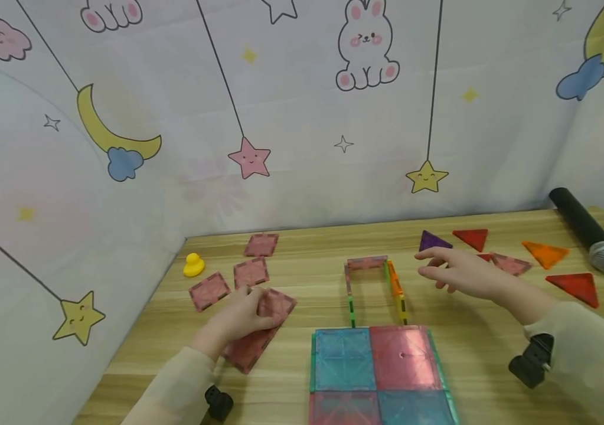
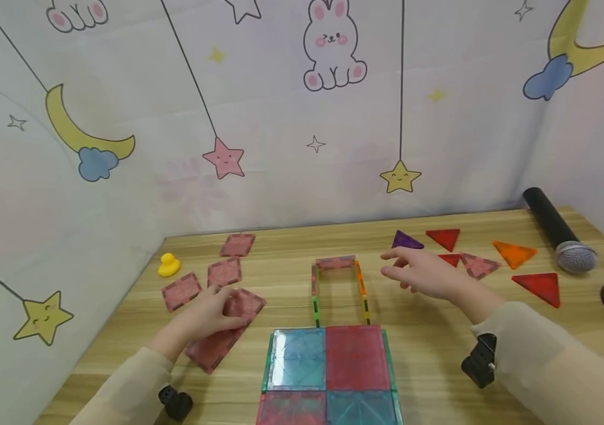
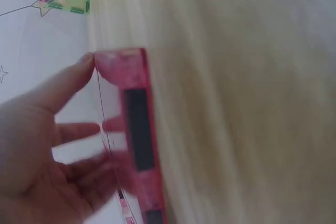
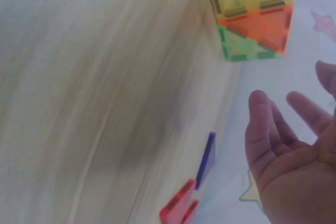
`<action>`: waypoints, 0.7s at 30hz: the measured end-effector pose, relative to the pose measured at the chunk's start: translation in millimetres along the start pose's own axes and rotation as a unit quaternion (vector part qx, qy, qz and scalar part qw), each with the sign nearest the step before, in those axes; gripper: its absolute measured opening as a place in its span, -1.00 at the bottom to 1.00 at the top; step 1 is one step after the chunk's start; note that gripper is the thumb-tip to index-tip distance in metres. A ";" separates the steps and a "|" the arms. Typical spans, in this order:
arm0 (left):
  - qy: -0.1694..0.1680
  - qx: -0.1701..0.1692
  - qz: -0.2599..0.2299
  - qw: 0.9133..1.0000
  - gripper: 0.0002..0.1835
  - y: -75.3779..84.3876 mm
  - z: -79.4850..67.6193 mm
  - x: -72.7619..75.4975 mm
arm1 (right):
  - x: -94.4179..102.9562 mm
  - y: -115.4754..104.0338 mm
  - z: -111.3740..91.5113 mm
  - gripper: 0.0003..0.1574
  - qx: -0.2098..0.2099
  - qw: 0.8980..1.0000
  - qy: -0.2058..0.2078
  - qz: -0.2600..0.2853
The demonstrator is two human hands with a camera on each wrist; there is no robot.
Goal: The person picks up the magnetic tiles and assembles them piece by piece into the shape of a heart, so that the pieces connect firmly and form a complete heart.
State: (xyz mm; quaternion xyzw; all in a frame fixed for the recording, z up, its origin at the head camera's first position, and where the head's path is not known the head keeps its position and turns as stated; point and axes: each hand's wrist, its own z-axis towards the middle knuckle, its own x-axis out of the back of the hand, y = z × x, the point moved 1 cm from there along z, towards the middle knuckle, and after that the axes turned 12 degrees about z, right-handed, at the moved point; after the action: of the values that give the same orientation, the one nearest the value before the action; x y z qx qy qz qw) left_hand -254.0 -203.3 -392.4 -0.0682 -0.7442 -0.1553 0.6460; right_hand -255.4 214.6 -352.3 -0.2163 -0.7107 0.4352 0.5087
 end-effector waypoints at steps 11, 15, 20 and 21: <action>-0.051 -0.051 -0.037 0.997 -0.01 -18.6 -19.2 0.6 | -1.8 -0.6 -4.3 -0.30 0.007 1.000 -0.017 0.007; -0.043 -0.060 -0.030 0.997 -0.05 -20.0 -20.2 -1.8 | -2.1 2.7 -4.6 -0.35 0.009 1.000 -0.023 0.016; -0.008 -0.094 -0.029 0.995 -0.13 -26.0 -18.8 -2.5 | -7.2 3.1 -4.2 -0.37 0.001 0.999 -0.033 0.013; 0.003 -0.094 -0.024 0.995 -0.14 -29.1 -19.4 -0.6 | -7.6 2.7 -4.1 -0.37 0.002 0.999 -0.034 0.008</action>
State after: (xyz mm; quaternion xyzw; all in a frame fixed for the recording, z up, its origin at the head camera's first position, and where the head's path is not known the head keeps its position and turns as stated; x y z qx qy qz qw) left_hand -244.5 -236.8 -394.9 -0.1106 -0.7255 -0.2403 0.6354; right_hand -249.0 212.0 -358.1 -0.2062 -0.7250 0.4474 0.4813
